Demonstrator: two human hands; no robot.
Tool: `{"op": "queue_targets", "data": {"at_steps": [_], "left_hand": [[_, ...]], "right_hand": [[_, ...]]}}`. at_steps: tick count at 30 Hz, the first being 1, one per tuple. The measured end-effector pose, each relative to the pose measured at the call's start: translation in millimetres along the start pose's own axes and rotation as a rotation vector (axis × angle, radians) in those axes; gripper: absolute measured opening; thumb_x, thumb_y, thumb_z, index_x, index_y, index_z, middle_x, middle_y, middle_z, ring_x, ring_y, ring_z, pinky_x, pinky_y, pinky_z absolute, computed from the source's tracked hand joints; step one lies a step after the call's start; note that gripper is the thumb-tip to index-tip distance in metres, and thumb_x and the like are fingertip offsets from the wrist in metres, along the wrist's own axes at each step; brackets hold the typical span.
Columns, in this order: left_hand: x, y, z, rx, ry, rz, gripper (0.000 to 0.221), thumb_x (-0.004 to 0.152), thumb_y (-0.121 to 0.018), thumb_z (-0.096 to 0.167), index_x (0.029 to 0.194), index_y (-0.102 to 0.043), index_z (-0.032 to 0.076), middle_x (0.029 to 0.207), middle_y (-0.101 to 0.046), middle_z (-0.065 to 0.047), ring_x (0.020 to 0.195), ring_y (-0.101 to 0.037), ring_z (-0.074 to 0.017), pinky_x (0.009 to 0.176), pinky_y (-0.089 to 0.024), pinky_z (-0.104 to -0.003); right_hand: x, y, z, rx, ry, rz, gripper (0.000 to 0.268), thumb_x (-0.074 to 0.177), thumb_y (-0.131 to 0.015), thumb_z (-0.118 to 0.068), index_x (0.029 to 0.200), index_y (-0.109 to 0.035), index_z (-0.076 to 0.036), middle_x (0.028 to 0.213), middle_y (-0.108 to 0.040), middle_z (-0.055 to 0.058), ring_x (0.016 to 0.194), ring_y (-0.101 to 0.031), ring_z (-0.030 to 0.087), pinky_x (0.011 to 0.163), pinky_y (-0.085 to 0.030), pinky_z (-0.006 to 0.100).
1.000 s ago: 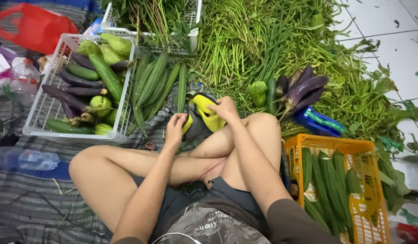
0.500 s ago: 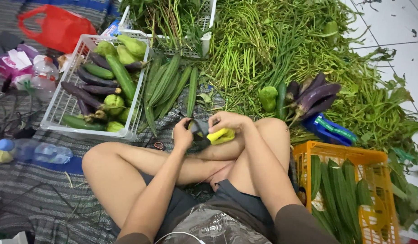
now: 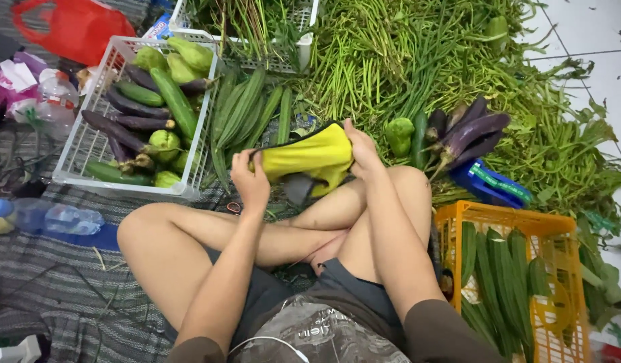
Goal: A person sitting on the floor cleans harvested vegetables like eggplants and cucumbers by wiping them with a cloth and sorting them into baskets.
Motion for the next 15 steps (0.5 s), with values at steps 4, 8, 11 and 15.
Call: {"op": "queue_targets", "data": {"at_steps": [4,8,11,15], "left_hand": [[4.8,12.3,4.2,-0.001,-0.016,0.056,0.011,0.108,-0.056,0.015,0.107,-0.065,0.009,0.093,-0.056,-0.008,0.089,-0.063,-0.0292,0.087,-0.048,-0.04],[5.6,-4.9,-54.0,-0.05,0.146,0.013,0.014,0.099,-0.065,0.015,0.11,-0.061,0.007,0.096,-0.053,-0.01,0.091,-0.06,-0.0307,0.087,-0.048,-0.042],[0.9,-23.1,-85.1,-0.042,0.221,-0.036,0.025,0.088,-0.072,0.011,0.11,-0.06,0.006,0.096,-0.052,-0.011,0.089,-0.059,-0.0311,0.087,-0.048,-0.042],[1.6,-29.9,-83.9,0.12,0.205,-0.101,0.032,0.078,-0.073,0.009,0.107,-0.061,0.011,0.101,-0.054,-0.011,0.094,-0.06,-0.0356,0.091,-0.048,-0.05]], "right_hand": [[12.2,-11.9,41.9,-0.043,-0.182,-0.189,0.039,0.09,-0.078,-0.035,0.114,-0.069,-0.005,0.101,-0.072,0.012,0.09,-0.073,0.029,0.083,-0.061,0.05],[-3.2,-35.5,26.6,-0.02,-0.116,-0.274,0.032,0.081,-0.085,-0.016,0.103,-0.07,0.002,0.091,-0.073,0.014,0.079,-0.076,0.026,0.072,-0.064,0.039],[11.9,-10.1,10.1,0.191,-0.056,-0.111,0.029,0.092,-0.077,-0.029,0.104,-0.07,-0.003,0.095,-0.074,0.013,0.085,-0.076,0.026,0.079,-0.063,0.041],[20.7,11.8,2.2,0.397,0.019,0.029,0.052,0.093,-0.068,-0.055,0.115,-0.07,-0.008,0.114,-0.074,0.014,0.105,-0.073,0.03,0.096,-0.058,0.042]]}}
Point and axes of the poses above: each hand's wrist, its own x-axis towards the middle knuckle, its own y-axis out of the back of the hand, z = x × y, the point moved 9 cm from there along x, towards the middle knuckle
